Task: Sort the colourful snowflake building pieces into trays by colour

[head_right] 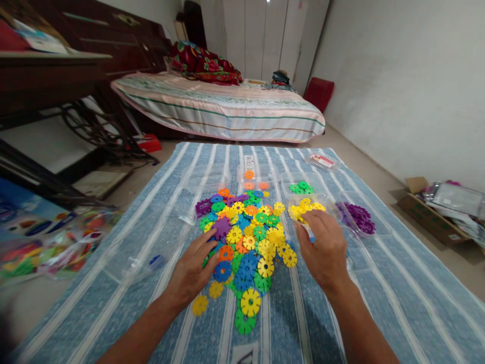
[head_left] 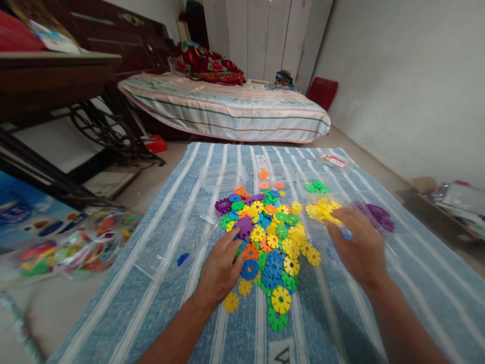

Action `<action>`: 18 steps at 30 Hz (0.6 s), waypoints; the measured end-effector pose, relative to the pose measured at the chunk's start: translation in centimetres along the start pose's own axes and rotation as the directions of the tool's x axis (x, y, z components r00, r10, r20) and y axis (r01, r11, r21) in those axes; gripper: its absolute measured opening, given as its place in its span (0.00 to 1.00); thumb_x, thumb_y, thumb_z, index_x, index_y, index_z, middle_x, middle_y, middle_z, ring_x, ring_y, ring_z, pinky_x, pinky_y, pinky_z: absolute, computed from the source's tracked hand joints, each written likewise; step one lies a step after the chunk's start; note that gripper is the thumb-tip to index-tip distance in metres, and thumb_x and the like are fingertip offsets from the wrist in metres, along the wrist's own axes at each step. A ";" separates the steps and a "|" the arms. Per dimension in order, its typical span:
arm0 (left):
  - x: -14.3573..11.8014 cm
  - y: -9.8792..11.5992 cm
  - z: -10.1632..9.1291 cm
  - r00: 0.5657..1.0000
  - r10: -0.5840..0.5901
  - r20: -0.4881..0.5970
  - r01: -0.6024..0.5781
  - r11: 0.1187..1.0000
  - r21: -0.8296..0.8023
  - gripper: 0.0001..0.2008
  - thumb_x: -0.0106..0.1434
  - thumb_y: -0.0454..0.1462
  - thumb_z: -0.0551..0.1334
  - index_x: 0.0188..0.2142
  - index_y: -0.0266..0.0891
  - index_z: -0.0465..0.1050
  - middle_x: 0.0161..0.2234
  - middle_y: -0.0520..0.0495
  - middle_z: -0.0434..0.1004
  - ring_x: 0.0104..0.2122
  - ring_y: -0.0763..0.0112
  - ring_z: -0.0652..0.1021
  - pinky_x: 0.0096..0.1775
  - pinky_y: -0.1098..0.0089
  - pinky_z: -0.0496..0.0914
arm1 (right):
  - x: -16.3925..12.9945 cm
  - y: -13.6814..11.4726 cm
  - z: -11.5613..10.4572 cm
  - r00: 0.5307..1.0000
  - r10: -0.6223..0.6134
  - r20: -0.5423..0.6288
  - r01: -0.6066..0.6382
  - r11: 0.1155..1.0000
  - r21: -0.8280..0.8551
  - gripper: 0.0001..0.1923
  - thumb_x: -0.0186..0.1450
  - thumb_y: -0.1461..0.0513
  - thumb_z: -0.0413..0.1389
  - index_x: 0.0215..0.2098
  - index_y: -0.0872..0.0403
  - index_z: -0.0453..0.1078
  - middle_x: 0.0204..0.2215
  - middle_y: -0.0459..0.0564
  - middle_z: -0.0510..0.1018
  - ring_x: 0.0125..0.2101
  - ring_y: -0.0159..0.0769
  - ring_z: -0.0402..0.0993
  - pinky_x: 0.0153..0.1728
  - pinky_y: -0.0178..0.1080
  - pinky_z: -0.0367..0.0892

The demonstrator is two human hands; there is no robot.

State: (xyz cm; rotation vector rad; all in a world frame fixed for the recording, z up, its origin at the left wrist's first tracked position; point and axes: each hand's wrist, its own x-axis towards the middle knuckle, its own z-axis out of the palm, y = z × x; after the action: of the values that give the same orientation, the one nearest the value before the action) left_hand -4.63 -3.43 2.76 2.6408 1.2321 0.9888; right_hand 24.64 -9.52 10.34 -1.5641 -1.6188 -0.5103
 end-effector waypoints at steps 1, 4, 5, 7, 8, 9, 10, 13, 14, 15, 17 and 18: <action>0.0 0.0 0.0 1.000 -0.009 0.004 0.009 1.000 -0.007 0.10 0.64 0.36 0.54 0.43 0.38 0.70 0.52 0.37 0.71 0.53 0.58 0.71 0.51 0.56 0.71 | -0.7 -0.5 -0.1 0.997 -0.018 0.070 0.014 0.998 0.054 0.06 0.64 0.60 0.54 0.37 0.53 0.71 0.36 0.53 0.77 0.41 0.40 0.73 0.46 0.48 0.70; 0.0 0.0 0.1 1.000 -0.022 0.003 0.022 1.000 -0.018 0.10 0.64 0.35 0.54 0.43 0.37 0.70 0.53 0.37 0.70 0.53 0.58 0.71 0.52 0.55 0.70 | -3.7 -3.2 0.0 0.950 -0.114 0.292 0.051 0.975 0.215 0.06 0.64 0.62 0.54 0.38 0.52 0.71 0.39 0.53 0.76 0.46 0.40 0.71 0.48 0.47 0.70; 0.0 0.0 0.2 1.000 -0.022 0.002 0.022 1.000 -0.022 0.10 0.64 0.35 0.54 0.43 0.37 0.70 0.53 0.37 0.70 0.54 0.57 0.71 0.52 0.55 0.70 | -4.7 -4.2 0.0 0.925 -0.144 0.351 0.058 0.968 0.243 0.06 0.63 0.63 0.55 0.38 0.52 0.71 0.42 0.53 0.76 0.49 0.41 0.69 0.49 0.48 0.69; 0.0 0.0 0.2 1.000 -0.027 0.002 0.027 0.999 -0.031 0.10 0.64 0.35 0.54 0.43 0.37 0.70 0.54 0.37 0.70 0.54 0.58 0.71 0.52 0.55 0.70 | -6.3 -6.0 -0.1 0.871 -0.183 0.456 0.070 0.965 0.254 0.09 0.60 0.63 0.58 0.39 0.52 0.71 0.48 0.54 0.73 0.55 0.46 0.63 0.52 0.52 0.67; 0.0 0.0 0.3 1.000 -0.031 0.002 0.032 0.999 -0.034 0.10 0.64 0.35 0.54 0.43 0.37 0.70 0.54 0.37 0.70 0.54 0.58 0.71 0.52 0.55 0.69 | -6.8 -6.6 -0.1 0.843 -0.193 0.502 0.074 0.966 0.246 0.11 0.58 0.63 0.60 0.40 0.52 0.71 0.50 0.55 0.71 0.57 0.49 0.60 0.53 0.54 0.65; 0.0 0.0 0.3 0.999 -0.036 0.004 0.036 0.999 -0.035 0.10 0.63 0.35 0.54 0.43 0.37 0.70 0.54 0.37 0.70 0.54 0.58 0.71 0.52 0.54 0.69 | -7.3 -7.1 -0.1 0.817 -0.197 0.542 0.076 0.969 0.237 0.14 0.56 0.63 0.61 0.41 0.53 0.71 0.53 0.56 0.70 0.58 0.51 0.57 0.53 0.57 0.63; 0.0 0.0 0.3 0.999 -0.039 0.005 0.039 0.999 -0.034 0.10 0.63 0.36 0.55 0.42 0.37 0.70 0.54 0.37 0.69 0.54 0.57 0.71 0.52 0.54 0.69 | -7.6 -7.5 -0.1 0.795 -0.196 0.574 0.075 0.971 0.228 0.15 0.55 0.63 0.62 0.41 0.53 0.71 0.54 0.57 0.68 0.59 0.53 0.56 0.54 0.58 0.62; 0.0 0.0 0.2 1.000 -0.031 0.004 0.031 0.999 -0.020 0.10 0.64 0.36 0.55 0.42 0.36 0.70 0.53 0.36 0.70 0.53 0.57 0.71 0.52 0.55 0.70 | -8.0 -7.7 0.0 0.759 -0.191 0.623 0.063 0.973 0.222 0.13 0.54 0.65 0.62 0.39 0.54 0.72 0.54 0.57 0.68 0.59 0.53 0.55 0.56 0.59 0.59; 0.0 0.0 0.2 1.000 -0.026 0.002 0.026 1.000 -0.014 0.10 0.64 0.35 0.55 0.42 0.36 0.70 0.53 0.36 0.70 0.53 0.57 0.71 0.52 0.55 0.70 | -8.0 -7.7 0.0 0.754 -0.190 0.628 0.057 0.973 0.225 0.12 0.54 0.66 0.62 0.37 0.54 0.72 0.54 0.57 0.68 0.59 0.53 0.55 0.56 0.59 0.58; 0.0 0.1 0.2 1.000 -0.022 0.000 0.022 1.000 -0.010 0.10 0.64 0.35 0.55 0.42 0.36 0.70 0.53 0.36 0.70 0.53 0.58 0.71 0.52 0.55 0.70 | -8.1 -7.7 0.1 0.756 -0.186 0.627 0.049 0.972 0.230 0.11 0.54 0.67 0.61 0.36 0.55 0.71 0.54 0.57 0.68 0.59 0.53 0.55 0.56 0.59 0.58; 0.0 0.1 0.2 1.000 -0.016 0.000 0.016 1.000 -0.008 0.10 0.64 0.35 0.54 0.42 0.36 0.70 0.53 0.36 0.70 0.53 0.58 0.71 0.52 0.56 0.69 | -8.2 -7.7 0.2 0.771 -0.176 0.612 0.027 0.969 0.245 0.10 0.53 0.68 0.61 0.34 0.55 0.71 0.54 0.56 0.68 0.59 0.52 0.55 0.56 0.58 0.59; 0.0 0.1 0.2 1.000 -0.016 -0.001 0.016 1.000 -0.010 0.10 0.64 0.36 0.54 0.42 0.36 0.70 0.53 0.36 0.70 0.53 0.58 0.71 0.52 0.56 0.69 | -8.3 -7.7 0.3 0.785 -0.168 0.596 0.012 0.966 0.256 0.10 0.53 0.68 0.61 0.34 0.54 0.70 0.53 0.55 0.69 0.59 0.51 0.56 0.56 0.57 0.59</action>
State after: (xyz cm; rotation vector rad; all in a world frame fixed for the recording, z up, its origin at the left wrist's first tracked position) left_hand -4.48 -3.47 2.66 2.6194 1.2435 0.9913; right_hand 16.40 -15.72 5.64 -1.5542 -2.1555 0.1895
